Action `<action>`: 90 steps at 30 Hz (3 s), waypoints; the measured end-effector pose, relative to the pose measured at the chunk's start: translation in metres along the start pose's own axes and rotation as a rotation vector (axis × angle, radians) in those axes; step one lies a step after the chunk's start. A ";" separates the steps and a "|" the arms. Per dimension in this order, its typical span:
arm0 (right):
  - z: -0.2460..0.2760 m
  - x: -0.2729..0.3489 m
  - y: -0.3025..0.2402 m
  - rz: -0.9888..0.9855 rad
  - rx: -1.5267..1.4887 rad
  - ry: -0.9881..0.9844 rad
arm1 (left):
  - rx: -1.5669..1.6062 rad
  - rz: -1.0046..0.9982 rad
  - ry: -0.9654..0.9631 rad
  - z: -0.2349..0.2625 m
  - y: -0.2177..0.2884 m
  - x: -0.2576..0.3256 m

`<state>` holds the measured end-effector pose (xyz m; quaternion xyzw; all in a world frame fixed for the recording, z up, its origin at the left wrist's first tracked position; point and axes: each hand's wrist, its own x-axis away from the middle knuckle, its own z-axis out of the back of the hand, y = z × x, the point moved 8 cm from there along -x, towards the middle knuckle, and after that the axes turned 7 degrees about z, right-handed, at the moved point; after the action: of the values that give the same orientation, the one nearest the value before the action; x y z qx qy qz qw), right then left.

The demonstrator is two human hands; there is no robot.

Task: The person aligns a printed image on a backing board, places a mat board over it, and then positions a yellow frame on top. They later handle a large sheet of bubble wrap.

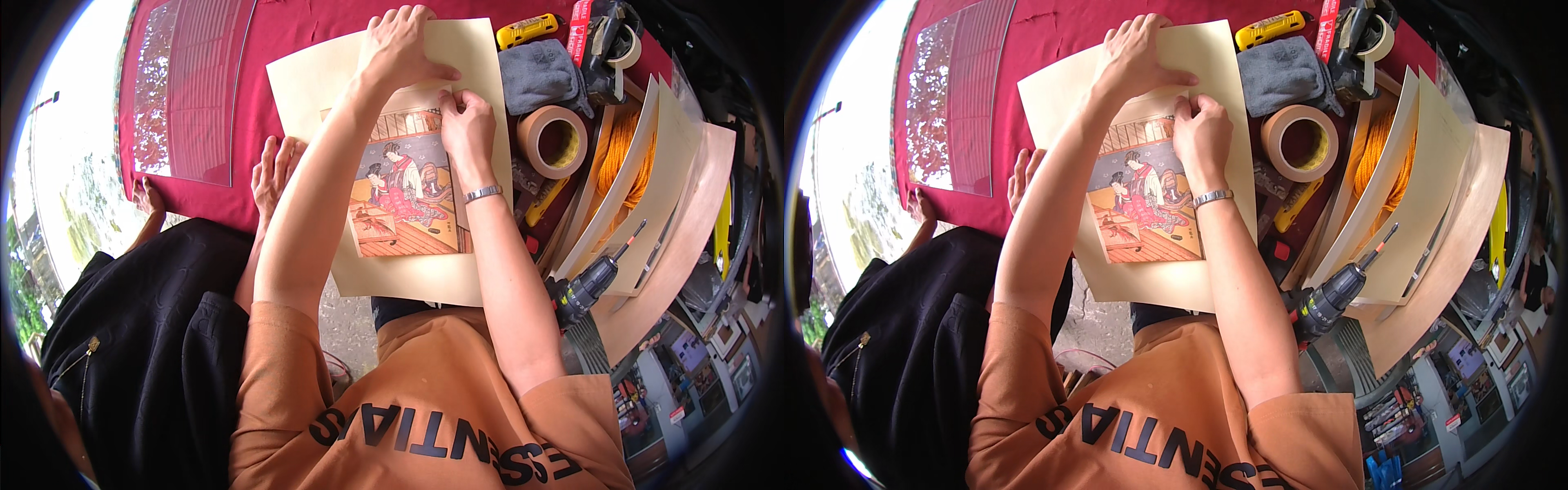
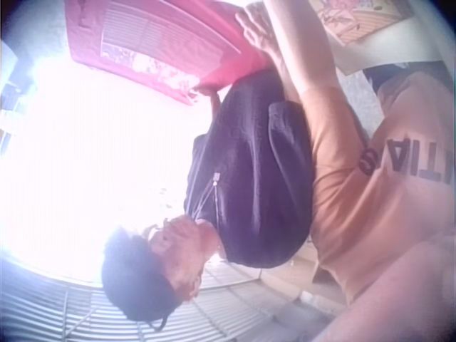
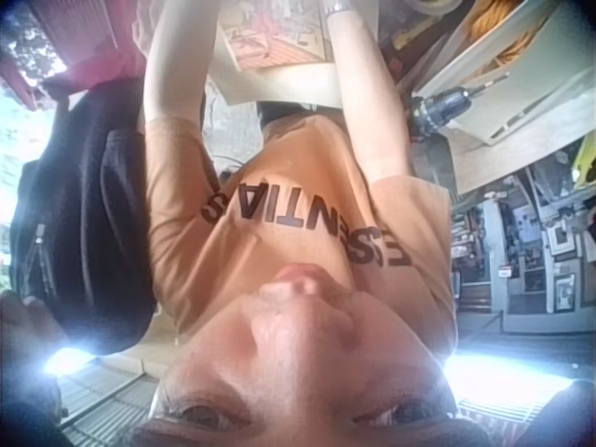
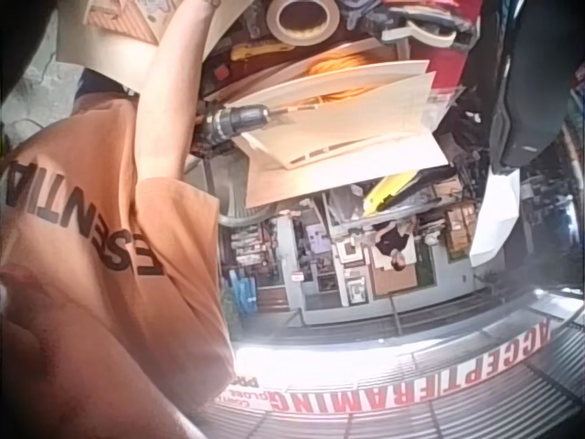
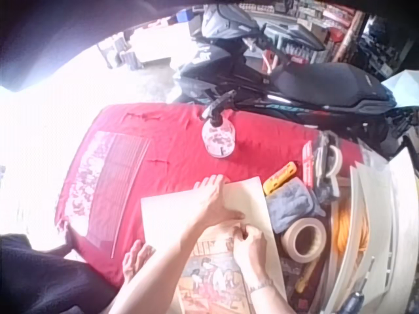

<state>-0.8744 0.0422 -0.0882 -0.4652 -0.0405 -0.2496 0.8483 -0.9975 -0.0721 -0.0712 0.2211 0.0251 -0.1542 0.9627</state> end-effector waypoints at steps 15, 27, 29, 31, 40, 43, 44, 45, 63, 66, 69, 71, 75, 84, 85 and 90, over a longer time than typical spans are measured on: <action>-0.011 -0.001 0.005 -0.061 -0.098 -0.091 | 0.037 -0.076 -0.041 0.013 -0.036 0.032; -0.009 0.000 0.001 0.050 -0.023 -0.016 | 0.022 -0.066 0.023 0.012 -0.036 0.034; -0.010 0.000 0.001 0.054 -0.013 -0.018 | 0.025 -0.063 0.024 0.012 -0.036 0.035; -0.009 0.001 0.000 0.056 -0.009 -0.019 | 0.033 -0.064 0.026 0.012 -0.037 0.035; -0.030 -0.018 0.024 0.069 -0.304 -0.192 | 0.082 -0.112 -0.070 0.016 -0.041 0.031; -0.025 -0.012 0.012 0.085 -0.217 -0.175 | 0.101 -0.099 -0.065 0.016 -0.040 0.033; -0.020 -0.009 0.007 0.091 -0.149 -0.163 | 0.110 -0.102 -0.063 0.016 -0.040 0.033; -0.017 -0.005 0.001 0.094 -0.084 -0.151 | 0.118 -0.105 -0.064 0.017 -0.041 0.034; -0.043 -0.005 0.022 0.019 -0.342 -0.287 | 0.118 -0.082 -0.123 0.023 -0.055 0.038; -0.035 0.001 0.010 0.021 -0.206 -0.288 | 0.110 -0.078 -0.119 0.021 -0.058 0.039; -0.034 0.002 0.008 0.026 -0.190 -0.280 | 0.131 -0.088 -0.112 0.022 -0.058 0.040; -0.031 0.004 0.007 0.052 -0.193 -0.258 | 0.122 -0.082 -0.141 0.020 -0.060 0.040; -0.039 0.003 0.011 0.059 -0.231 -0.329 | 0.028 -0.064 -0.180 0.015 -0.066 0.042; -0.023 0.014 -0.014 0.091 -0.011 -0.237 | 0.044 -0.096 -0.161 0.011 -0.070 0.044; -0.021 0.015 -0.014 0.086 -0.001 -0.235 | 0.045 -0.095 -0.164 0.011 -0.070 0.044; -0.020 0.016 -0.008 0.045 -0.033 -0.265 | 0.049 -0.092 -0.191 0.011 -0.069 0.043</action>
<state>-0.8676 0.0162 -0.0883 -0.5085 -0.1375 -0.1676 0.8333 -0.9777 -0.1482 -0.0957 0.2272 -0.0604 -0.2192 0.9469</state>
